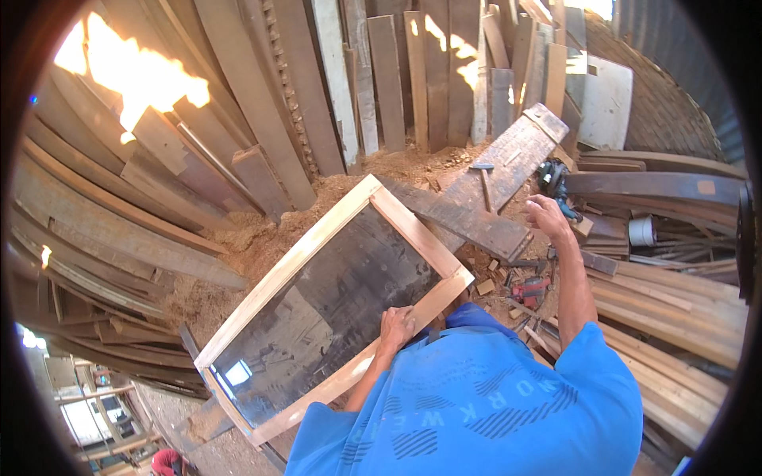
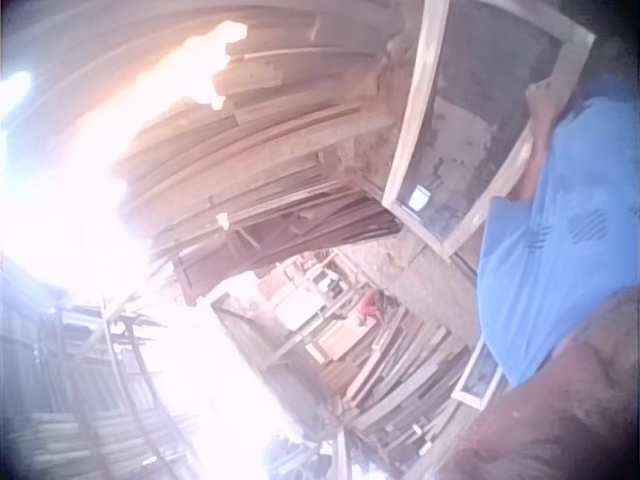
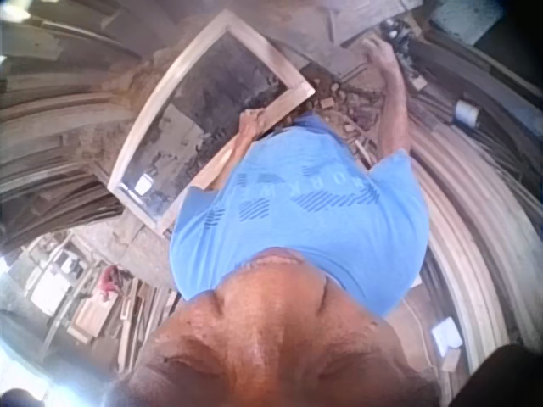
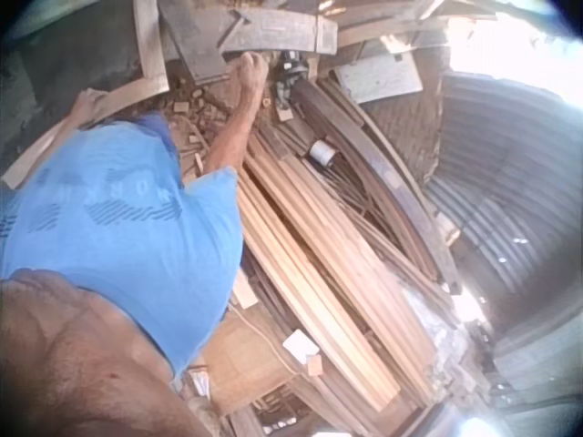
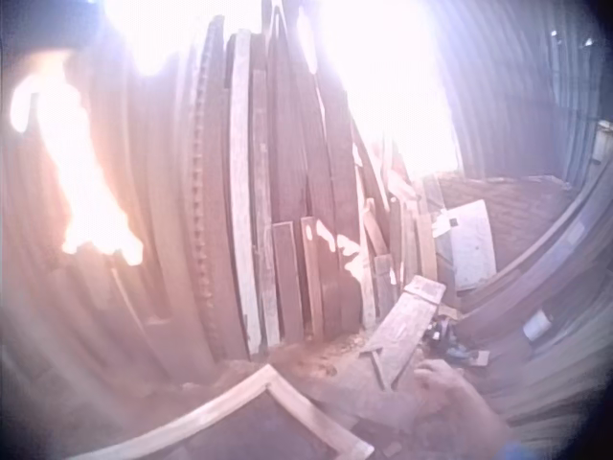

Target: The person uses a hammer to drive nails into a wooden window frame containing a glass pane, then moves to a storage shelf to pick up a tool, and returns to hammer a small wooden strip onto a workbench.

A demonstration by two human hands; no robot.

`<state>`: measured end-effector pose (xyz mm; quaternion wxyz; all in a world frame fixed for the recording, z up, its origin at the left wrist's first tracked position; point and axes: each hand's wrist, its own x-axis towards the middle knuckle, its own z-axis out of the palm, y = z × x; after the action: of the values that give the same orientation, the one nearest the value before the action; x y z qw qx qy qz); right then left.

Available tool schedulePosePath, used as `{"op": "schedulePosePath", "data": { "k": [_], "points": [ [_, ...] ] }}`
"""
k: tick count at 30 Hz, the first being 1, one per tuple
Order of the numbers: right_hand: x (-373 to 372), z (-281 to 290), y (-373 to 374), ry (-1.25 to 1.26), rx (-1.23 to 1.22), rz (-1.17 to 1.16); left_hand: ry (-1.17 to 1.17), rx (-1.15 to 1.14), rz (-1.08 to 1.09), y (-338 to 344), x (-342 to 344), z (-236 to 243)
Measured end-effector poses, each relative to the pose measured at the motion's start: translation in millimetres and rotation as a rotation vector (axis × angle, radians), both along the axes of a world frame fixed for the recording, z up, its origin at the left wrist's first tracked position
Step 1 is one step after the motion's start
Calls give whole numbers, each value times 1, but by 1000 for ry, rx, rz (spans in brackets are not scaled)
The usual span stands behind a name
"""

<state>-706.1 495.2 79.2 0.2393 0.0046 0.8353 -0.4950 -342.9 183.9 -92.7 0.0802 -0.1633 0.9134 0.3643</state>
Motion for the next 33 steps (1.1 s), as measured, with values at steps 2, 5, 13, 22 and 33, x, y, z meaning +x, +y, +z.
{"op": "schedulePosePath", "data": {
  "k": [2,5,13,22,33],
  "points": [
    [-24,10,-23,159,172,251,-97,-37,96,7,-7,2],
    [-57,6,-66,106,305,590,-205,-54,236,14,-18,1],
    [-53,-42,-164,-147,664,1039,-313,-146,469,30,-46,2],
    [-43,-59,-161,-54,533,1004,-318,-137,581,32,-49,-7],
    [-2,-47,-79,21,542,913,-301,-100,516,27,-47,-7]
  ]
}}
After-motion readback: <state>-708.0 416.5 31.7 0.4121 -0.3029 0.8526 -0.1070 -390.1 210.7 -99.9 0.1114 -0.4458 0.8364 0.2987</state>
